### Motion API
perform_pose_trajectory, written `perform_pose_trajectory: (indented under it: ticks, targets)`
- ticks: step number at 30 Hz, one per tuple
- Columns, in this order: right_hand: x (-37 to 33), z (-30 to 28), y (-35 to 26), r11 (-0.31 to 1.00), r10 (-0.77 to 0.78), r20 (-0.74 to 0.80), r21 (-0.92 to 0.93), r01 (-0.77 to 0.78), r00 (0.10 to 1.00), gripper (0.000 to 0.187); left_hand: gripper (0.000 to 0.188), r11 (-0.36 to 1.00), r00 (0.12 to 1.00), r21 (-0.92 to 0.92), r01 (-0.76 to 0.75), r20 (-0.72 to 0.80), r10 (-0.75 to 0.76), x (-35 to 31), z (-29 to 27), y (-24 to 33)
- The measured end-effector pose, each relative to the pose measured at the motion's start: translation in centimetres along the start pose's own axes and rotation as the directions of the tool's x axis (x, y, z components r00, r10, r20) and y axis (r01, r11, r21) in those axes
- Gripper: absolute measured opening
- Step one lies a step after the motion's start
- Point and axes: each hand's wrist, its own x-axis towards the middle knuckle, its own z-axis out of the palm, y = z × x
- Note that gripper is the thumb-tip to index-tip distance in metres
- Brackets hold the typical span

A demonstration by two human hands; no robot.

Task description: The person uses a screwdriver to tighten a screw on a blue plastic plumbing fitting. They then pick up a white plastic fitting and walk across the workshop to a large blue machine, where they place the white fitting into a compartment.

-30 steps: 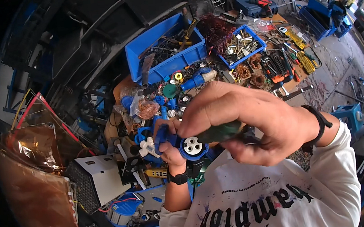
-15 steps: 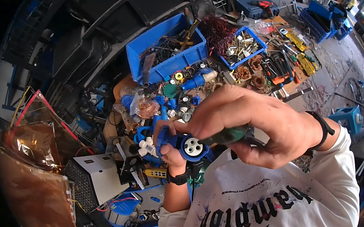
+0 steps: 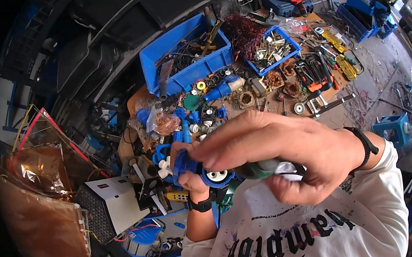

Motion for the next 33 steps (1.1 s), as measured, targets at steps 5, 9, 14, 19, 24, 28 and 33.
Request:
perform_pose_trajectory:
  ticks: [5, 9, 14, 19, 24, 28, 33]
  targets:
    - [0.0, -0.4, -1.1, 0.922, 0.095, 0.006, -0.378, -0.086, 0.995, 0.040, 0.080, 0.992, 1.000, 0.127, 0.016, 0.011, -0.017, 0.1, 0.4, 1.3]
    - [-0.2, -0.6, 0.8, 0.989, -0.036, -0.020, -0.144, 0.033, 0.999, 0.045, 0.078, 0.993, 1.000, 0.113, 0.020, 0.018, -0.023, 0.3, 0.5, 1.5]
    - [0.1, -0.1, 1.5, 0.985, -0.059, -0.121, -0.168, 0.038, 0.991, 0.044, 0.078, 0.999, 0.997, 0.031, -0.008, 0.082, 0.006, 1.1, 1.4, 2.1]
    - [0.3, -1.3, -2.2, 0.821, 0.293, 0.034, -0.521, -0.234, 0.955, 0.039, 0.077, 0.998, 0.998, 0.058, -0.032, 0.055, 0.029, 0.6, 0.7, 1.6]
    - [-0.1, -0.7, 0.3, 0.981, 0.091, -0.076, -0.166, -0.102, 0.993, 0.036, 0.075, 0.997, 0.997, 0.037, -0.071, 0.046, 0.069, 1.0, 1.0, 1.0]
    - [0.1, -0.1, 1.0, 0.960, 0.018, -0.119, -0.275, -0.050, 0.993, 0.035, 0.075, 0.991, 0.996, 0.101, -0.090, 0.023, 0.088, 1.1, 1.1, 1.1]
    - [-0.2, -1.4, -1.1, 0.896, 0.152, -0.014, -0.420, -0.143, 0.988, 0.031, 0.072, 0.991, 0.984, 0.011, -0.134, 0.121, 0.131, 1.6, 1.1, 1.5]
